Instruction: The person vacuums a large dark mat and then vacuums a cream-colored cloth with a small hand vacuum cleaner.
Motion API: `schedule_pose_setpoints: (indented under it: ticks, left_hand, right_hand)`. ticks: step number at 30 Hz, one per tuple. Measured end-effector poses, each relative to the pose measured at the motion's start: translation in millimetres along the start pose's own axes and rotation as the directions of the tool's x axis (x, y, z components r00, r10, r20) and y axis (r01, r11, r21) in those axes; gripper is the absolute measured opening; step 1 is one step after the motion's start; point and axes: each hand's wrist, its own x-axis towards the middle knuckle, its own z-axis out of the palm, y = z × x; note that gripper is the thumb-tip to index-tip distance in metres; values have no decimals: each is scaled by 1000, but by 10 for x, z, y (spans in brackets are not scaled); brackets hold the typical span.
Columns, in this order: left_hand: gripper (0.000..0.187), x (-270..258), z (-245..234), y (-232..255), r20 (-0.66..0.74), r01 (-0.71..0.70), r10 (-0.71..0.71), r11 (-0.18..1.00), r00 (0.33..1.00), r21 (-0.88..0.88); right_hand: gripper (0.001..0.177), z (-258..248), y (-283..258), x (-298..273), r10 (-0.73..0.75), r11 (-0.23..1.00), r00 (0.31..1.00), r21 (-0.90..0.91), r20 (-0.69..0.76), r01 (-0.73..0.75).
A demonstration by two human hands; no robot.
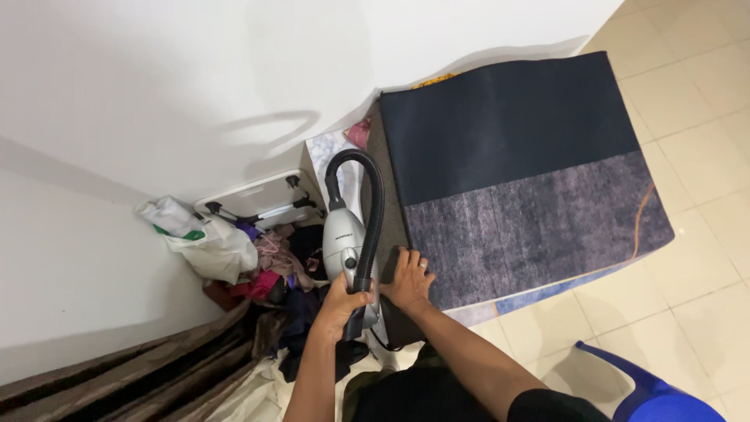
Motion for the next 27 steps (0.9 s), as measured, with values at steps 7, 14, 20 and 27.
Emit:
schedule_pose_setpoints:
  ticks: [7, 14, 20, 27]
  left_hand:
    - [35, 17, -41, 11, 102, 1, 6, 997, 995, -77]
    - [38, 64, -30, 55, 160, 8, 11, 992, 987, -123]
    - [41, 203, -76, -127, 191, -33, 62, 988, 980, -151]
    - [35, 455, 204, -240, 213, 12, 13, 993, 977, -117]
  right_hand:
    - [103, 83, -8, 11, 118, 986, 987, 129, -107, -104]
    - [61, 691, 764, 344, 36, 957, 889, 271, -457, 100]
    - [27, 533, 1209, 401, 221, 890, 828, 453, -515, 44]
    - [33, -194, 1308, 144, 546, 549, 799, 828, -251, -116]
